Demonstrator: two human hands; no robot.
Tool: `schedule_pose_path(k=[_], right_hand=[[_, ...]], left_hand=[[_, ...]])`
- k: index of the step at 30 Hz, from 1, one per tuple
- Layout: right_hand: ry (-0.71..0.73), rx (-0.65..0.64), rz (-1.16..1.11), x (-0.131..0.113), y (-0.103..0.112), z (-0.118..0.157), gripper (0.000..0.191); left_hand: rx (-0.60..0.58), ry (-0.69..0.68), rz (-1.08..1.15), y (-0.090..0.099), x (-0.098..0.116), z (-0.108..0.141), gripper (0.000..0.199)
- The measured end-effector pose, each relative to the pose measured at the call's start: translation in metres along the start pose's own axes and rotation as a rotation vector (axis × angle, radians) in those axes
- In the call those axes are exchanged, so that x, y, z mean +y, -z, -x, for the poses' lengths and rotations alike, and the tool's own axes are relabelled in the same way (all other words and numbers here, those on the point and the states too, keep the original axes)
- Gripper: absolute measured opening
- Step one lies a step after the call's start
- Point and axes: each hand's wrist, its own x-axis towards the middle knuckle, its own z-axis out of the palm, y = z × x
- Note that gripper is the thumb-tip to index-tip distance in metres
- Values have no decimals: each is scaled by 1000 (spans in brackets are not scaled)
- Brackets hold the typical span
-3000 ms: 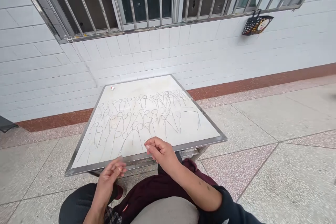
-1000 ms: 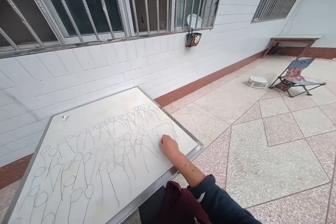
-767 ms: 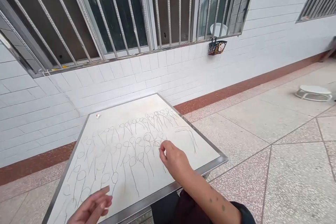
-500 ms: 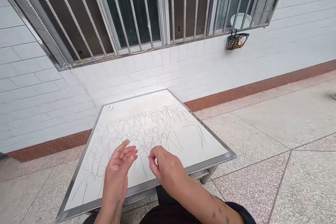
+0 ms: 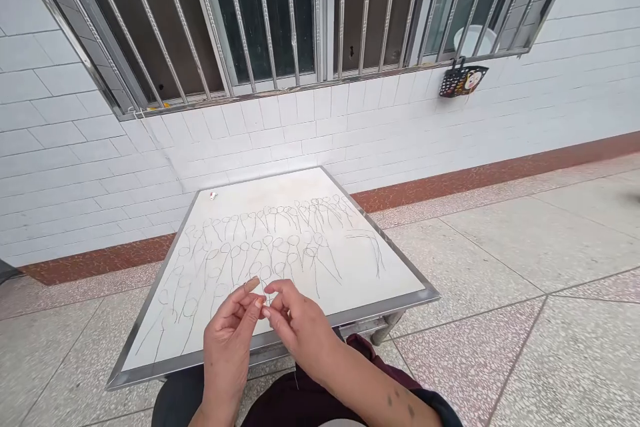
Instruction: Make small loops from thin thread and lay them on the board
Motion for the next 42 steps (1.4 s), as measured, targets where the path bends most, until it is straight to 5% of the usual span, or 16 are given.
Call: schedule_pose_path(k=[12,19,42], right_hand=[[-156,-120,-366,20,18,15,15],[-159,-155,-644,15,13,11,25],[-270,-70,-582,21,14,22,24]], left_hand=[[-101,19,125,14,3,12,41],[-244,126,126,0,-3,19,41],[-358,313,533,7,-13,40,41]])
